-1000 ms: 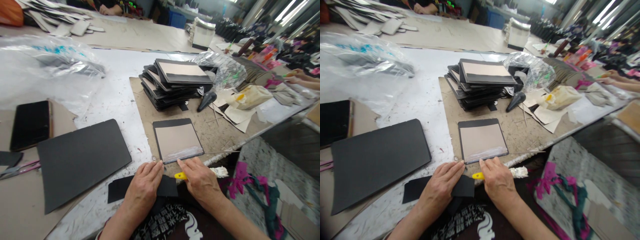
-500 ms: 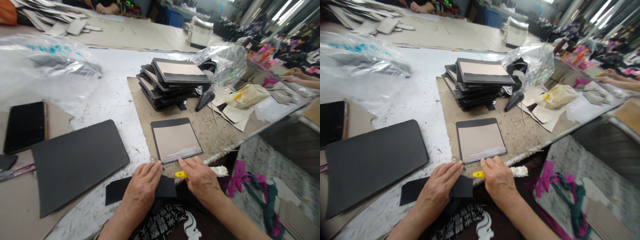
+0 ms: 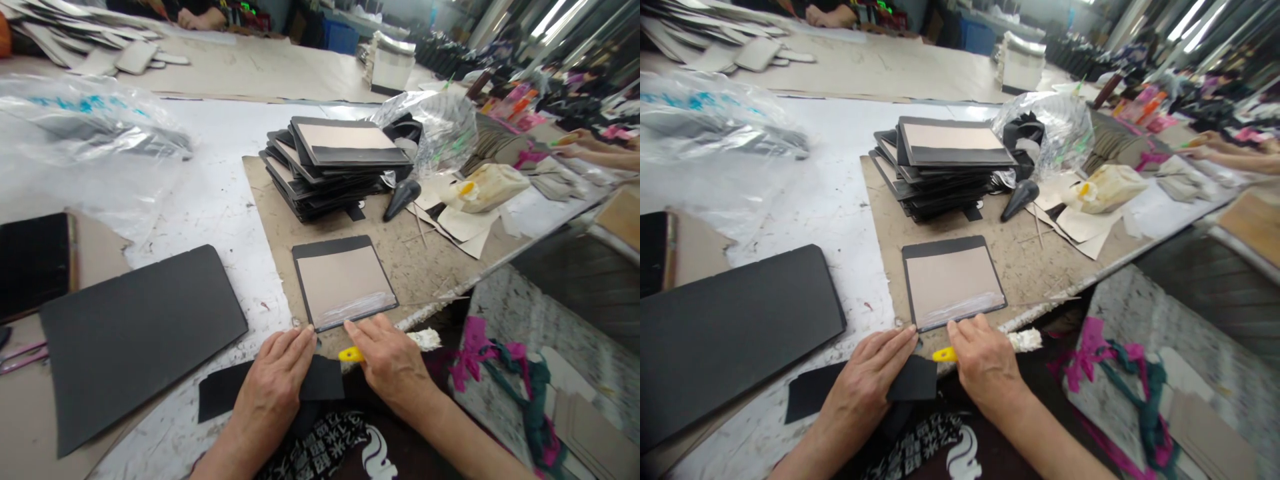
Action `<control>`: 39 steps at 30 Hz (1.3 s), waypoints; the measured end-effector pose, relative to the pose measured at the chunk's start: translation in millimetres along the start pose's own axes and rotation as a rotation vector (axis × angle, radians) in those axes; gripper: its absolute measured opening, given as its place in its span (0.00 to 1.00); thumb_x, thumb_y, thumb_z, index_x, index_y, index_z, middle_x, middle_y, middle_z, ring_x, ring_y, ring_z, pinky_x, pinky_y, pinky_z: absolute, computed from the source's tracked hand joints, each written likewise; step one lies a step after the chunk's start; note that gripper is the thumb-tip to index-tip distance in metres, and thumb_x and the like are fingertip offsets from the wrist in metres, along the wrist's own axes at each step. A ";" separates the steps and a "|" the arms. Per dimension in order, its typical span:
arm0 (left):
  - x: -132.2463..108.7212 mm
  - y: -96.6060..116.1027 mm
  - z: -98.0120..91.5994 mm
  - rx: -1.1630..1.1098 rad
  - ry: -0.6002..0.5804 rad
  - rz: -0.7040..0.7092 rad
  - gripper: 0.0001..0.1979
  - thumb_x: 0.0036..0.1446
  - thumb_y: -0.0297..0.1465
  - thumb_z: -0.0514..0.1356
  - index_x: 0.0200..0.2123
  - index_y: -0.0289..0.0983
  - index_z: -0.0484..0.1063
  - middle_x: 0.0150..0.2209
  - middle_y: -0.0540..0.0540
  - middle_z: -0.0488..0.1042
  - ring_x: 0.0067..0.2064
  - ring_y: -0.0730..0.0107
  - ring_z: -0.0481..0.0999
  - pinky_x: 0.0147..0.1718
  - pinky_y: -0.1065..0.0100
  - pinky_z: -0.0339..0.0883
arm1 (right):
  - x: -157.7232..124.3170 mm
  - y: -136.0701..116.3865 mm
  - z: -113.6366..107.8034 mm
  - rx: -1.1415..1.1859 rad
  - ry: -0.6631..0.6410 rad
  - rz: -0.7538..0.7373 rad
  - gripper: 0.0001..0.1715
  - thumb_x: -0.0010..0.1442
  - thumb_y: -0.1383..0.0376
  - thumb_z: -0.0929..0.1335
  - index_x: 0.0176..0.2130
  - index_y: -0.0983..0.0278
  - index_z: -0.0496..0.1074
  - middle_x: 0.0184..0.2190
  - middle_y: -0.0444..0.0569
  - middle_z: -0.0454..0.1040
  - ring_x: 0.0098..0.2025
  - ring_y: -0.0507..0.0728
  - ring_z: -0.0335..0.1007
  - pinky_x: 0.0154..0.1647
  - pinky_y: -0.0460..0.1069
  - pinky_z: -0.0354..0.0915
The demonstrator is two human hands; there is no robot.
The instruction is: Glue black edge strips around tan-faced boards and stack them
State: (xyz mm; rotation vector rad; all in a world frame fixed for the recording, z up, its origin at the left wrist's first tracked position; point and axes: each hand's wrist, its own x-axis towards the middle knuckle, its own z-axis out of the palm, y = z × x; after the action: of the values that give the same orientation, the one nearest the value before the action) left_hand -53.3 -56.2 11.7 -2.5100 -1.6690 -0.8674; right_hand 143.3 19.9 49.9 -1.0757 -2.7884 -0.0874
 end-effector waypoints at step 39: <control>43.9 73.7 -36.9 -1.552 -0.270 -1.066 0.15 0.47 0.37 0.63 0.20 0.31 0.71 0.16 0.49 0.67 0.17 0.80 0.62 0.19 0.77 0.54 | 8.3 -9.2 -50.5 0.992 -0.193 0.301 0.14 0.57 0.61 0.64 0.23 0.63 0.60 0.21 0.40 0.64 0.24 0.50 0.59 0.25 0.45 0.55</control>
State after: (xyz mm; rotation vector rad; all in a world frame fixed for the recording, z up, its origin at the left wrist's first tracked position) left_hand 5.7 -61.8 83.9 -1.7425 -3.3428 -2.8776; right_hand 137.1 13.1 101.1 -1.1762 -2.2151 1.3157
